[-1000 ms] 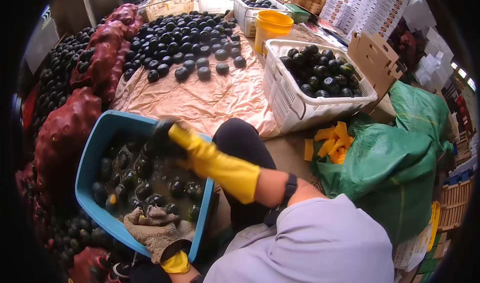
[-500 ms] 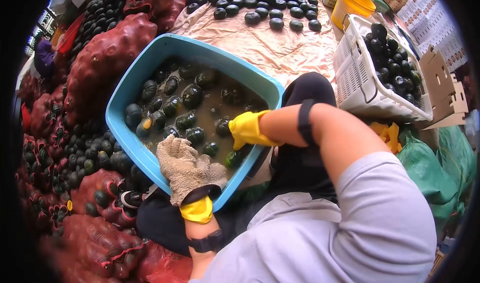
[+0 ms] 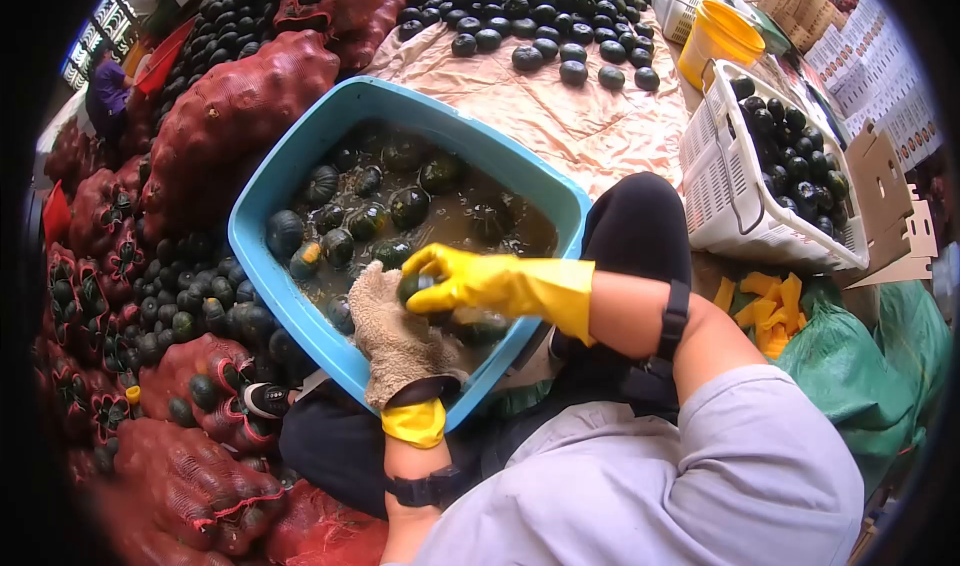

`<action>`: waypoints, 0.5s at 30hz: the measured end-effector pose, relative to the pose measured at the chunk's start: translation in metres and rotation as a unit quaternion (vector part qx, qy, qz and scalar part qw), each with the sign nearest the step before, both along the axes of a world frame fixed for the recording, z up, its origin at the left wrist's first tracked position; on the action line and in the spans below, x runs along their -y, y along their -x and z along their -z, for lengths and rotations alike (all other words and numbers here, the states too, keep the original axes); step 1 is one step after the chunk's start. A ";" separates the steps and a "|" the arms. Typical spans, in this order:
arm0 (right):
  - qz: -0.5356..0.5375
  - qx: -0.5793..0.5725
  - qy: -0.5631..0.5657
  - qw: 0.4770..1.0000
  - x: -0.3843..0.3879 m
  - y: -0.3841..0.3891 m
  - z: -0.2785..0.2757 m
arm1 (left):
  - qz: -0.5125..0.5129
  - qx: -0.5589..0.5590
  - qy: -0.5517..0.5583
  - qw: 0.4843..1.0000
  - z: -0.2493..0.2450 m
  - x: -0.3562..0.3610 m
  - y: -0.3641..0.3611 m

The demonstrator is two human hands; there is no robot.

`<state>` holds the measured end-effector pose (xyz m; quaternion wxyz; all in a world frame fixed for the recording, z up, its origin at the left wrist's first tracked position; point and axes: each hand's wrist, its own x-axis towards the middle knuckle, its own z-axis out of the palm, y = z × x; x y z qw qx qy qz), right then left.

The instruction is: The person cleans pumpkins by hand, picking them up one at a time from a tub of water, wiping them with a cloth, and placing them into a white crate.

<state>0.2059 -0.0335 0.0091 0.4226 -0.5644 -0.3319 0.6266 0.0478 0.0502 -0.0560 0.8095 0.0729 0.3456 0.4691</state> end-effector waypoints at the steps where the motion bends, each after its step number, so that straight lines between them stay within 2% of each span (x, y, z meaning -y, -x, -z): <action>1: -0.001 0.110 -0.077 0.991 0.002 0.019 0.017 | 0.027 0.051 -0.014 0.998 0.001 0.003 -0.001; 2: 0.001 0.217 -0.152 0.964 -0.001 0.030 0.035 | 0.056 0.100 -0.026 0.993 0.003 0.006 -0.003; 3: 0.081 0.184 -0.138 0.970 -0.009 0.036 0.032 | 0.087 0.147 -0.037 0.985 -0.004 0.010 -0.006; 4: 0.159 0.285 -0.154 0.933 -0.017 0.036 0.029 | 0.103 0.149 -0.014 0.983 -0.012 0.018 -0.003; 6: 0.331 0.308 -0.147 0.880 -0.039 0.041 0.045 | 0.140 0.160 0.027 0.977 -0.053 0.032 -0.007; 8: 0.240 0.327 -0.270 0.873 -0.018 0.054 0.050 | 0.190 0.182 0.073 0.962 -0.072 0.041 -0.026; 9: 0.206 0.282 -0.270 0.897 -0.001 0.067 0.047 | 0.237 0.367 0.094 0.895 -0.064 0.031 -0.016; 10: 0.176 0.257 -0.261 0.914 0.017 0.073 0.029 | 0.209 0.281 0.045 0.936 -0.042 0.025 -0.010; 11: 0.175 0.294 -0.318 0.884 0.020 0.073 0.045 | 0.185 0.181 0.002 0.966 -0.019 0.019 -0.003; 12: 0.180 0.320 -0.360 0.858 0.009 0.064 0.055 | 0.127 0.080 0.013 0.989 -0.052 0.031 -0.009; 14: 0.282 0.298 -0.261 0.874 -0.027 0.047 0.067 | 0.186 -0.078 -0.187 0.961 -0.071 0.051 -0.029; 15: 0.336 0.366 -0.251 0.831 -0.035 0.046 0.065 | 0.231 0.014 -0.139 0.963 -0.055 0.041 -0.029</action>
